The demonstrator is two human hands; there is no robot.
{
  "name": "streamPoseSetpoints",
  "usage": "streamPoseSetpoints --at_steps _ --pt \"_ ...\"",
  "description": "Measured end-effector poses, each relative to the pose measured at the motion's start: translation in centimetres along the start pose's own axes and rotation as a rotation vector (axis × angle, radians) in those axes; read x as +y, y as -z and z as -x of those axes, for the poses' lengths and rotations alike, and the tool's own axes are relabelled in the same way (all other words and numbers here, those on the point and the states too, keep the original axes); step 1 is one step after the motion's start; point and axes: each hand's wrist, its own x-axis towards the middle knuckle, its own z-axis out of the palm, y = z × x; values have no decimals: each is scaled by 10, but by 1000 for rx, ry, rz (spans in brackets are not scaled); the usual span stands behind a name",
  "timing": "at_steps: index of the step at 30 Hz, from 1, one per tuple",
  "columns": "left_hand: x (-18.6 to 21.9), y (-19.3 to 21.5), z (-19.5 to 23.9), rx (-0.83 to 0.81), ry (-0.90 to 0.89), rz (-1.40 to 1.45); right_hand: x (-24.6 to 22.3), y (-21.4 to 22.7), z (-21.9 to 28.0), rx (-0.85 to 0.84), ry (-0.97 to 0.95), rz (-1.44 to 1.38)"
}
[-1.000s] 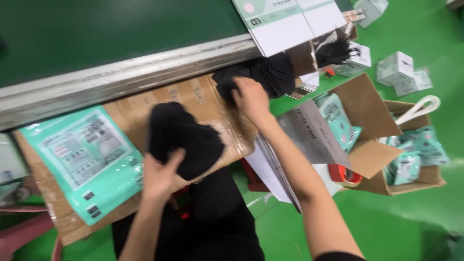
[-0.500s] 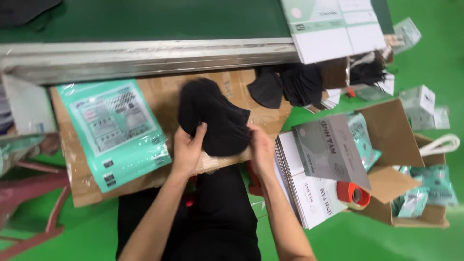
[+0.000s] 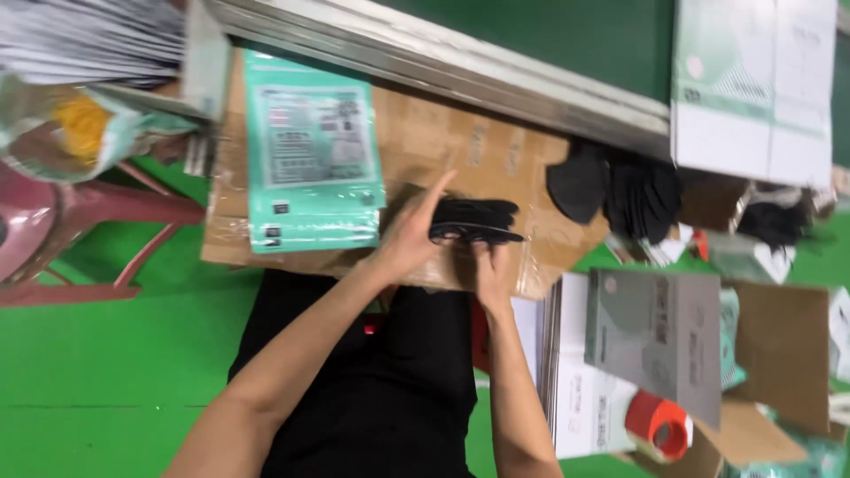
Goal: Packing black face masks into plastic sleeves and then into boxes.
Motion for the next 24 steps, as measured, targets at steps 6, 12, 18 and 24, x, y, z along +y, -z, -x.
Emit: streamPoseSetpoints --at_steps 6,12,18,24 --pt "11 114 24 189 -331 -596 -21 -11 -28 293 -79 -635" --pt "-59 136 11 -58 -313 -844 -29 -72 -51 91 -433 -508" --pt "-22 142 -3 102 -486 -736 -99 -111 -75 -72 -328 -536" --pt "13 139 4 253 -549 -643 -74 -77 -58 -208 -118 -16"
